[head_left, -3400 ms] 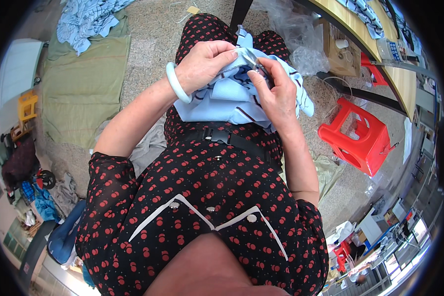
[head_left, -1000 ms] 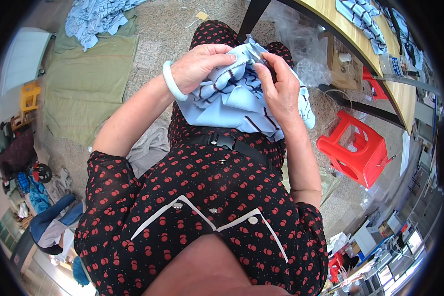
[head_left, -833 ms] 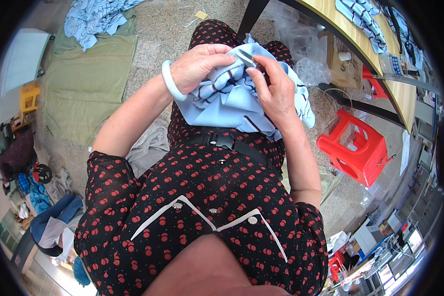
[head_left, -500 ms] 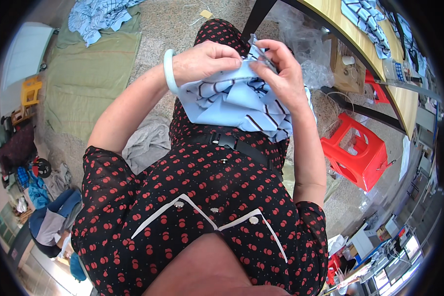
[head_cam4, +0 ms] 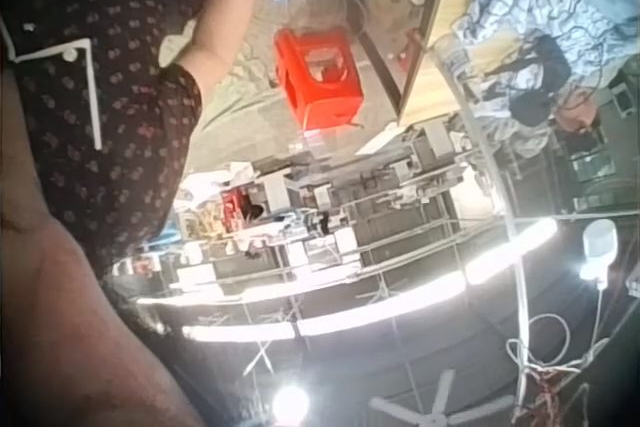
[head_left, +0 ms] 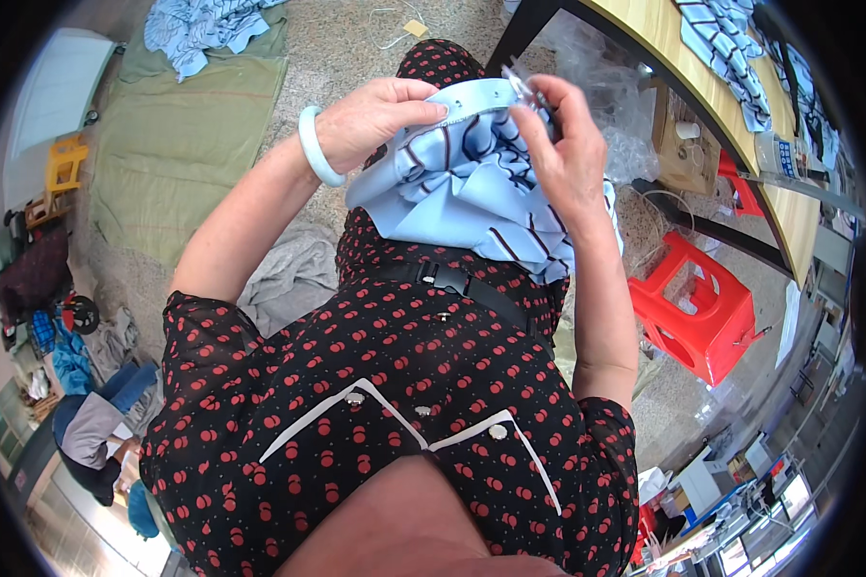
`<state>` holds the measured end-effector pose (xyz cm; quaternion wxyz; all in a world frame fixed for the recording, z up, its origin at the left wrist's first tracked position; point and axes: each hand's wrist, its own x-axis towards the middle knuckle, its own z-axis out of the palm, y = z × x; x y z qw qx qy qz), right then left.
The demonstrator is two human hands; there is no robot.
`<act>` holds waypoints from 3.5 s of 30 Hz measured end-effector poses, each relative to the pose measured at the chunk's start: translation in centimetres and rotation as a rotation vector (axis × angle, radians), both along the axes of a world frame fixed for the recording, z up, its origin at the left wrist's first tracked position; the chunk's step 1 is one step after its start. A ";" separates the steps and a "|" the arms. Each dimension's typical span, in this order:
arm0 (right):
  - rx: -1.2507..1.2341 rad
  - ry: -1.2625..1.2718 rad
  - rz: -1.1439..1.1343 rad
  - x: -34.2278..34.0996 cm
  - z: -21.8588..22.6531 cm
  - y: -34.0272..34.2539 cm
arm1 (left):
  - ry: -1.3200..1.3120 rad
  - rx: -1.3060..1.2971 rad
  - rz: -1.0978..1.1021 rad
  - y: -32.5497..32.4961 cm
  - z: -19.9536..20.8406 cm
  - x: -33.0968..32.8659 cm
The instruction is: The recorder is inspecting striped shirts for quality control, checking seams, and trimming loose threads.
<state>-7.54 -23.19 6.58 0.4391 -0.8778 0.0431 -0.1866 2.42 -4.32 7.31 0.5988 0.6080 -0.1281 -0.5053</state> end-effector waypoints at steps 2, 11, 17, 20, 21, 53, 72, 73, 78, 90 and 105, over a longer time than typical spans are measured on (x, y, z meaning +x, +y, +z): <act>0.006 0.029 0.050 -0.8 0.1 -0.5 | 0.025 -0.058 0.011 -1.6 -0.3 -0.4; -0.058 0.036 0.126 -1.2 -0.1 -0.2 | 0.062 -0.105 -0.006 -2.4 -0.3 -0.9; -0.045 0.074 0.120 -1.1 -0.4 -0.3 | 0.166 -0.111 -0.003 -2.1 -0.8 -0.8; 0.074 0.054 0.057 -0.8 -0.7 -0.3 | 0.187 -0.114 -0.011 -1.9 -0.8 -0.6; 0.079 0.044 0.069 -0.8 -0.7 -0.2 | 0.200 -0.143 -0.024 -1.8 -0.8 -0.5; -0.037 -0.045 -0.069 2.3 -0.4 -0.1 | 0.036 -0.050 0.151 0.4 -0.6 -0.6; -0.039 -0.085 0.124 0.3 -0.3 1.0 | -0.034 -0.089 0.094 -0.8 0.1 -1.4; -0.033 -0.085 0.124 0.4 -0.3 1.0 | -0.009 -0.094 0.112 -0.9 0.1 -1.4; 0.023 -0.087 0.114 0.2 -0.1 0.9 | 0.019 -0.083 0.131 -0.7 0.1 -1.2; 0.023 -0.028 -0.035 0.5 -2.2 -4.3 | -1.539 0.263 0.195 0.3 -1.3 3.8; -0.959 0.025 -0.559 -1.7 -3.2 -32.4 | -0.491 0.275 0.397 1.2 -7.5 0.6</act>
